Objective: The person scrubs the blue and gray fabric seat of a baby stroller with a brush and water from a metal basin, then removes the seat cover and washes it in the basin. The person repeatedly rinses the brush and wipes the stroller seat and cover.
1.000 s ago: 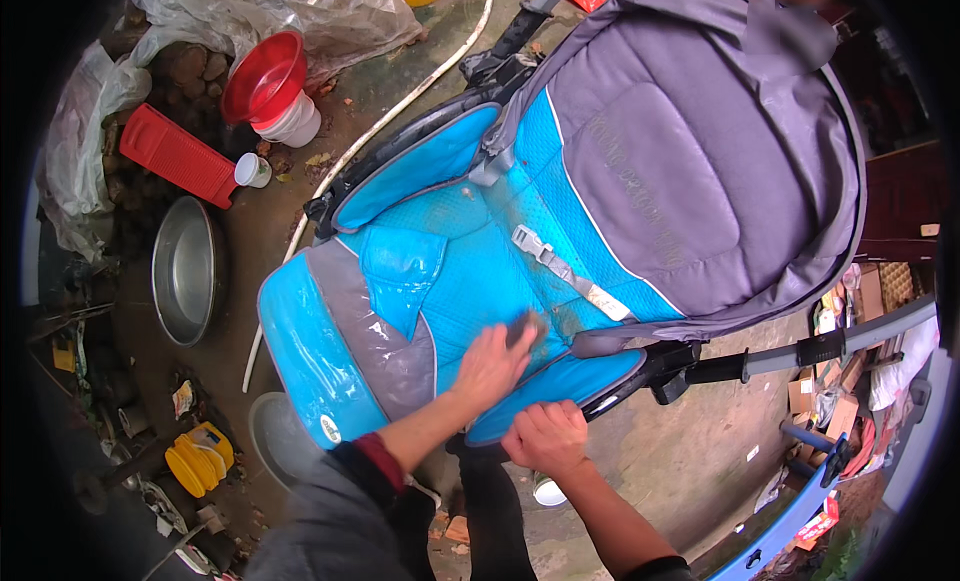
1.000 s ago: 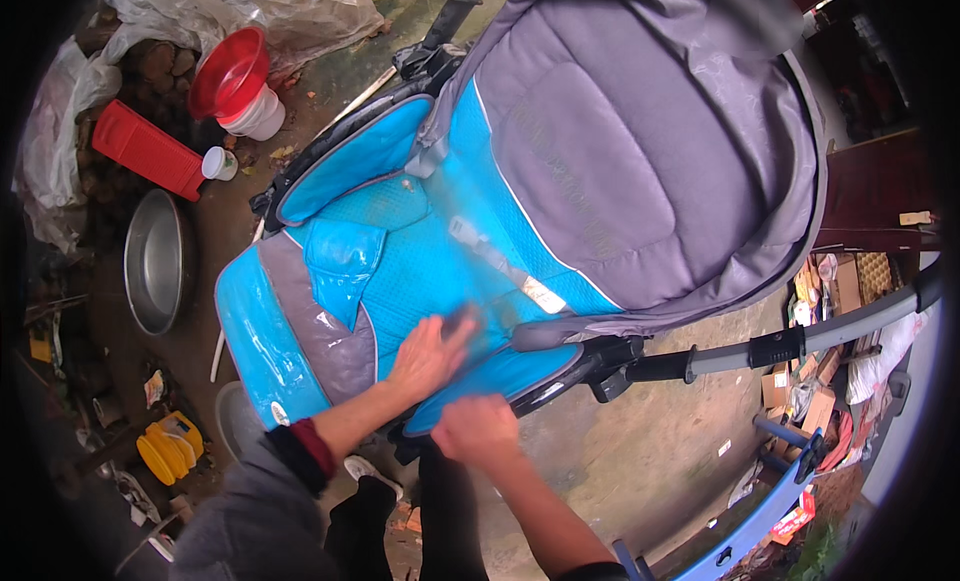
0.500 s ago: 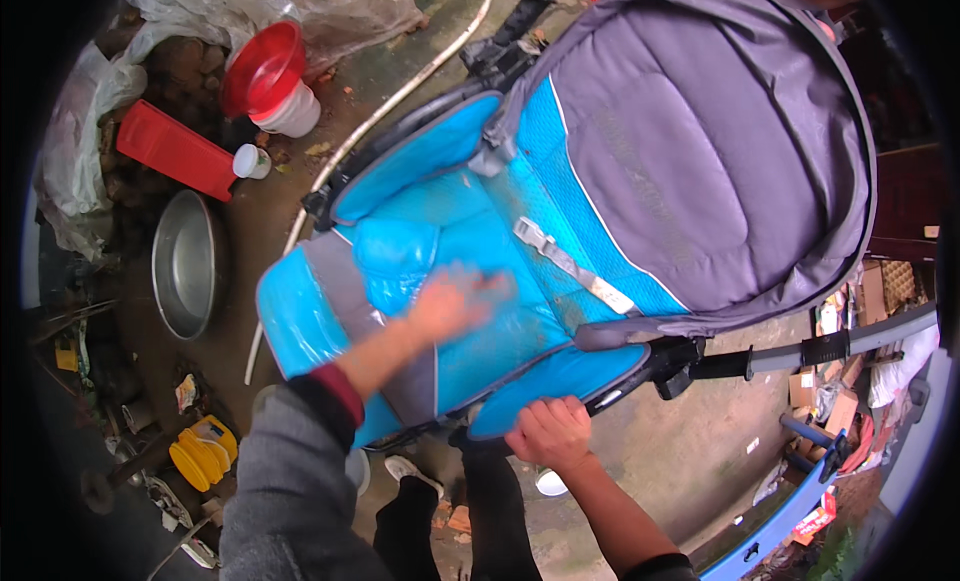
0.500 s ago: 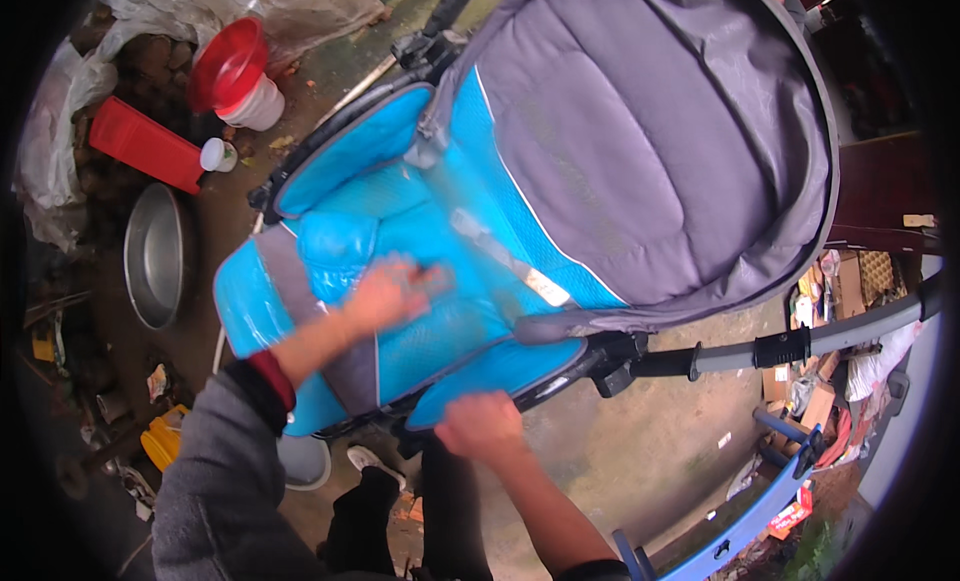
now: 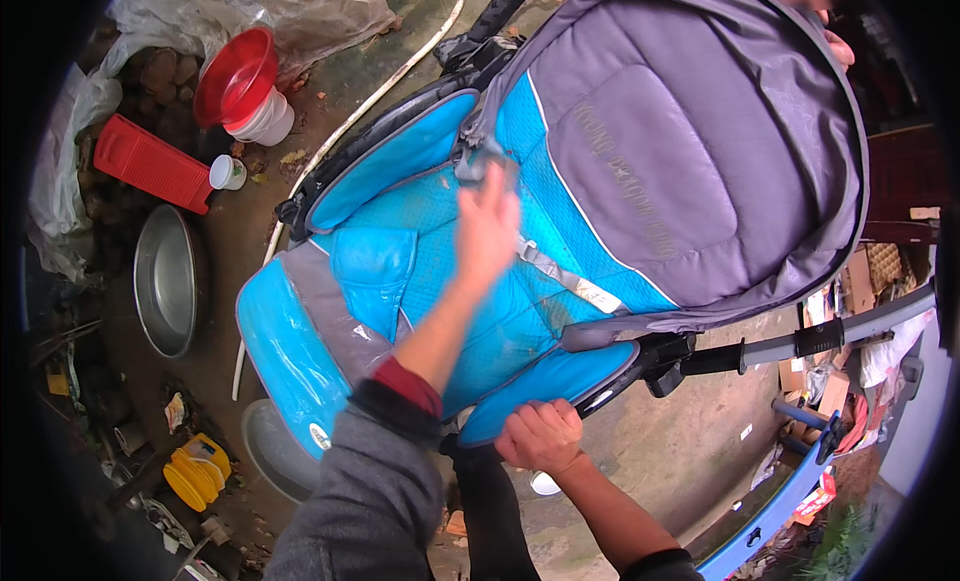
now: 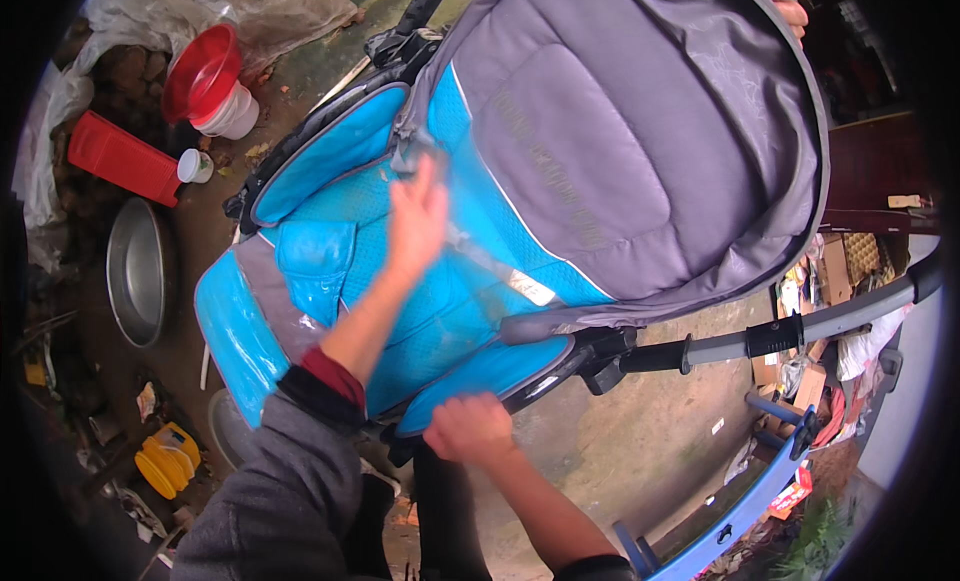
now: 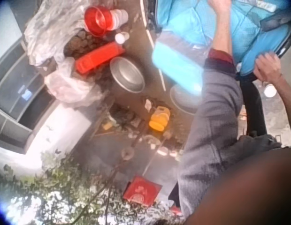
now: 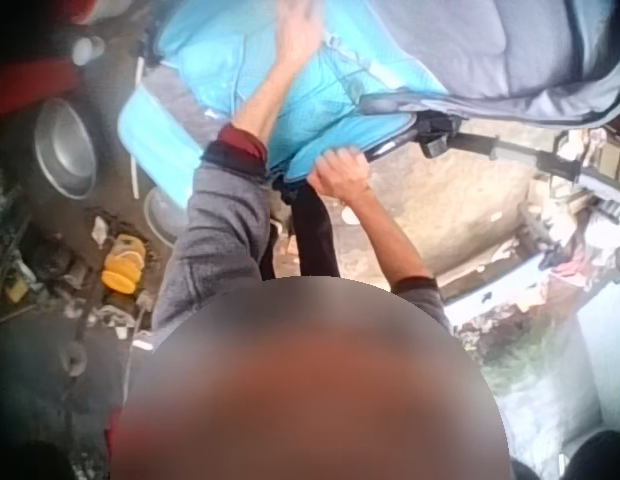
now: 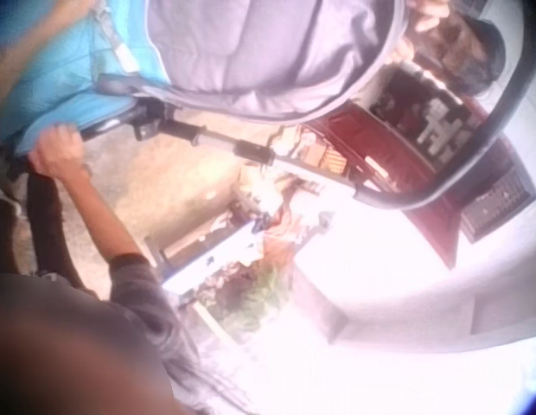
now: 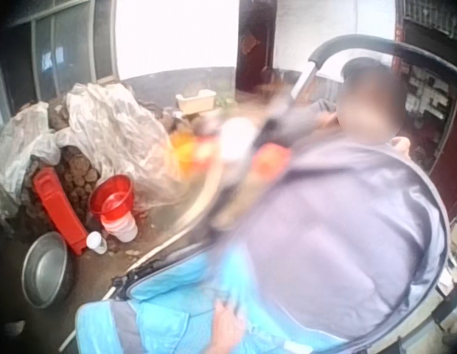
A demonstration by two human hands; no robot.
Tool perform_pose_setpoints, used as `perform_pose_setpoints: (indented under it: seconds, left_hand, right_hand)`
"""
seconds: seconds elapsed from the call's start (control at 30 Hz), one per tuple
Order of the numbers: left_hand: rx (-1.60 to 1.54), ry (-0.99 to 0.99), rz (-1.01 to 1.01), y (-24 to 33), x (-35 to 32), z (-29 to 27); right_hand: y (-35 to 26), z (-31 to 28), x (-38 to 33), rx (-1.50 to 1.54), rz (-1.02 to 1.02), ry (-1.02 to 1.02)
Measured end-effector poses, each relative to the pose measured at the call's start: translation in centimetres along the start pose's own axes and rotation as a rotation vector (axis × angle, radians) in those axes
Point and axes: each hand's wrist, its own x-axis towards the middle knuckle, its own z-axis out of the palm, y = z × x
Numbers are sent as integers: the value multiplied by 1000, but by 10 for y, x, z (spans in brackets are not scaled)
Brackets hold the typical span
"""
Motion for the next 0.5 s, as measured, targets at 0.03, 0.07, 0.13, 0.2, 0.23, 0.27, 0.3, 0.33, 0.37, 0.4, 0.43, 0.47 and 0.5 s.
perform_pose_setpoints:
  seconds: [0.03,0.07,0.13,0.2,0.23,0.27,0.3,0.33,0.37,0.4,0.43,0.47,0.5]
  left_hand:
    - [64,-176,60,1,-22,-4]
    - [105,-423,131,3,-55,-12]
    - [116,-584,584,-11,-106,-32]
    - [165,-634,399,-11,-90,-39]
    - [201,-703,290,-11,-78,-35]
    - [165,-456,260,-10,-57,-29]
    - [145,-215,192,-9,-32,-19]
    - [180,-33,152,0,-7,-16]
    - [220,-66,92,-6,-19,-8]
    - [252,-85,80,-10,-28,-3]
    - [370,-239,137,-21,-52,-10]
    - [488,-448,199,-27,-70,-21]
    - [481,-488,287,-24,-74,-30]
  right_hand:
    - [0,0,0,7,-14,7]
    - [0,0,0,20,-18,12]
    - [-1,-1,0,-8,9,-50]
    - [0,-2,0,-28,19,-65]
    - [0,-2,-1,-25,16,-65]
    - [0,-1,-1,-26,16,-59]
    - [0,-1,-1,-27,14,-23]
    - [1,-1,-1,-17,13,0]
    - [1,0,-1,-14,3,-14]
    - [1,0,-1,-14,12,-14]
    - [1,0,-1,-20,18,-38]
    - [1,-1,0,-20,5,-50]
    - [1,-1,0,-5,25,-53]
